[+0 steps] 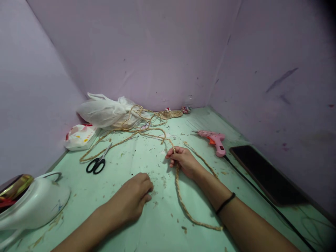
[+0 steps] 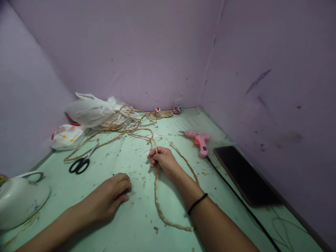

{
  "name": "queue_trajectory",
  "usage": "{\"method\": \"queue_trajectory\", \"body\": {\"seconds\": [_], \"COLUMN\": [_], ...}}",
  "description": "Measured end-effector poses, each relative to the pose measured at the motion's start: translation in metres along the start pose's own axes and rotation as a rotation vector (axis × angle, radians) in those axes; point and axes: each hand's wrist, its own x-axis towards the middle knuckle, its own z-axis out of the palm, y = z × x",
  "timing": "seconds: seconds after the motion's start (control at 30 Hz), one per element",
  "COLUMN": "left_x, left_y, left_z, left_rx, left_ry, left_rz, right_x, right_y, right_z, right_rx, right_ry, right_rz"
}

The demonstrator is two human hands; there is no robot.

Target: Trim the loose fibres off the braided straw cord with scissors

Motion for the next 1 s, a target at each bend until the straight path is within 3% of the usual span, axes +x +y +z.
{"method": "queue_trajectory", "body": {"seconds": [0.17, 0.27, 0.33, 0.4, 0.47, 0.53, 0.6, 0.7, 0.77, 0.83, 0.9, 1.0], "left_x": [-0.001, -0.016, -0.028, -0.036, -0.037, -0.033, -0.024, -0.007, 0.003, 0.007, -0.001, -0.038], "left_y": [0.009, 0.008, -0.003, -0.021, -0.035, -0.037, -0.020, 0.024, 0.048, 0.054, 0.041, -0.001], "left_z": [0.011, -0.007, -0.028, -0.051, -0.069, -0.072, -0.053, 0.012, 0.057, 0.082, 0.081, 0.046], "left_rx": [0.145, 0.007, -0.135, -0.127, 0.061, 0.239, 0.289, 0.315, 0.344, 0.364, 0.356, 0.450], "left_ry": [-0.018, -0.199, -0.351, -0.292, -0.201, -0.079, 0.070, 0.186, 0.038, -0.085, -0.129, 0.000], "left_rz": [0.078, 0.094, 0.020, -0.152, -0.318, -0.384, -0.317, -0.049, 0.231, 0.367, 0.347, -0.088], "right_x": [0.000, 0.001, 0.001, 0.001, 0.000, 0.000, 0.000, 0.000, 0.000, 0.000, 0.000, 0.001], "right_y": [0.000, 0.001, 0.000, 0.000, -0.001, -0.002, -0.002, -0.001, -0.001, -0.001, -0.001, 0.000], "right_z": [-0.001, -0.001, -0.001, 0.000, 0.001, 0.002, 0.001, 0.000, 0.000, 0.000, 0.000, 0.000], "right_rx": [-0.006, 0.004, 0.003, -0.004, -0.012, -0.019, -0.015, 0.011, 0.026, 0.025, 0.007, -0.027], "right_ry": [-0.012, -0.015, -0.016, -0.010, 0.003, 0.009, 0.004, 0.000, 0.011, 0.020, 0.022, 0.019], "right_rz": [0.007, 0.014, 0.020, 0.025, 0.028, 0.028, 0.023, 0.017, 0.018, 0.014, 0.010, 0.017]}}
